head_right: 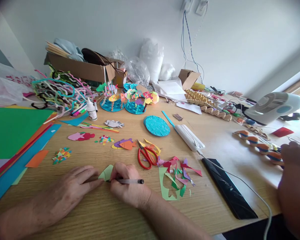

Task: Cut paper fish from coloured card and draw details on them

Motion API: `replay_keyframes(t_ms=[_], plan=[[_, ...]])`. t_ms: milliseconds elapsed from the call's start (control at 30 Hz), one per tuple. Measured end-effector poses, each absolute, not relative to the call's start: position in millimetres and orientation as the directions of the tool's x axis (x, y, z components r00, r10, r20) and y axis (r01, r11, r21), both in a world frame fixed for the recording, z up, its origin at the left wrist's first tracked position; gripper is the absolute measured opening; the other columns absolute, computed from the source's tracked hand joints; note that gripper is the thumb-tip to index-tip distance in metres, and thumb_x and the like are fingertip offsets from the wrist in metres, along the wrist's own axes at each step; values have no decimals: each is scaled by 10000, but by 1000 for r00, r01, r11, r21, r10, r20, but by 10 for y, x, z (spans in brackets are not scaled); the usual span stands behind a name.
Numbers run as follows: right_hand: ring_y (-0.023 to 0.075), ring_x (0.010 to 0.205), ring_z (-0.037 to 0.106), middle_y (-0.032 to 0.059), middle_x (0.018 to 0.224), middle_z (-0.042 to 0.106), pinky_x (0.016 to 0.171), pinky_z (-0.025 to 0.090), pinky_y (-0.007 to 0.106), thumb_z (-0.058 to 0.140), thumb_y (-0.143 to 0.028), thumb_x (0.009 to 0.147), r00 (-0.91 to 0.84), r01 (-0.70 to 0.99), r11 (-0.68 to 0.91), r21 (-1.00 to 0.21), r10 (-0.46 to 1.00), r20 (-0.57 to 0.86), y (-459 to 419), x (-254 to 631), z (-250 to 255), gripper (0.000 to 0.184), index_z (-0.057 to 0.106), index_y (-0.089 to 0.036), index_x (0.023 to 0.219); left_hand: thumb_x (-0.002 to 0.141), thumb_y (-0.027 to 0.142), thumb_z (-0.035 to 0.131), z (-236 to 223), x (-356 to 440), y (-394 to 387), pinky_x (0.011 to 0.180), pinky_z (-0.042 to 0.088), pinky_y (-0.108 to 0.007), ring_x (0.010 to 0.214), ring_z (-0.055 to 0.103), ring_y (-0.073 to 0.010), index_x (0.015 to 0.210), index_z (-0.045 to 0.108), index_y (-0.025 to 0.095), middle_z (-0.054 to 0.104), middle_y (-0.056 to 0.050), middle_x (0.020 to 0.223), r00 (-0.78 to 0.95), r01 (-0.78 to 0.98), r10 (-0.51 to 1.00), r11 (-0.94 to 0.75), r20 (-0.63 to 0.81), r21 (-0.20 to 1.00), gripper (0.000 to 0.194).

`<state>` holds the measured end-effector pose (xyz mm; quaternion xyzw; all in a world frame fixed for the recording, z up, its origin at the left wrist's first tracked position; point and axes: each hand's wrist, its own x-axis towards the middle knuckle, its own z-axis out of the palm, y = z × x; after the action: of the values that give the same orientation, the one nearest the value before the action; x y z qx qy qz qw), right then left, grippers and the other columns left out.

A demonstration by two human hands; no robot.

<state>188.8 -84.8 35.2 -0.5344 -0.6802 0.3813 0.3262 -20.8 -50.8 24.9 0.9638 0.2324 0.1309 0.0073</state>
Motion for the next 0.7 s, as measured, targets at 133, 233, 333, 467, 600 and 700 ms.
replay_keyframes(t_ms=[133, 233, 333, 467, 600, 700], plan=[[96, 495, 399, -43, 546, 442, 464, 284, 197, 428, -97, 610, -201, 450, 127, -884, 979, 39, -844, 1894, 350, 98, 456, -189, 628, 930, 157, 416, 247, -203, -514, 809, 506, -311, 895, 563, -176, 1054, 610, 282, 598, 0, 993, 854, 452, 455, -889, 252, 74, 262], [89, 481, 391, -51, 539, 448, 465, 292, 195, 449, -122, 672, -169, 443, 118, -889, 985, 46, -839, 1887, 322, 74, 478, -190, 673, 928, 159, 428, 225, -207, -516, 828, 504, -305, 904, 562, -169, 1079, 599, 293, 598, 7, 999, 847, 452, 461, -886, 264, 97, 265], [78, 472, 378, -62, 532, 443, 472, 301, 187, 478, -118, 686, -161, 479, 140, -867, 984, 70, -832, 1866, 290, 72, 494, -188, 686, 928, 152, 425, 214, -212, -516, 846, 499, -311, 922, 561, -171, 1107, 588, 298, 598, 5, 1023, 849, 446, 459, -888, 262, 111, 283], [70, 465, 365, -68, 530, 441, 471, 307, 177, 495, -101, 695, -171, 511, 150, -846, 983, 72, -821, 1843, 278, 87, 508, -186, 692, 921, 131, 425, 233, -205, -518, 845, 499, -319, 930, 558, -180, 1110, 588, 289, 599, -3, 1033, 853, 446, 462, -887, 243, 120, 295], [73, 473, 399, -58, 551, 492, 480, 319, 179, 499, -105, 705, -180, 525, 146, -838, 982, 58, -814, 1836, 280, 82, 524, -183, 707, 906, 114, 455, 242, -194, -526, 840, 501, -341, 937, 552, -195, 1098, 590, 277, 597, -6, 1025, 855, 459, 478, -878, 200, 136, 286], [72, 474, 405, -55, 562, 503, 490, 323, 183, 495, -108, 708, -187, 520, 159, -839, 980, 69, -816, 1835, 281, 81, 528, -181, 709, 897, 100, 465, 223, -196, -526, 841, 498, -349, 944, 544, -200, 1112, 576, 270, 588, -11, 1039, 860, 450, 471, -881, 198, 142, 296]])
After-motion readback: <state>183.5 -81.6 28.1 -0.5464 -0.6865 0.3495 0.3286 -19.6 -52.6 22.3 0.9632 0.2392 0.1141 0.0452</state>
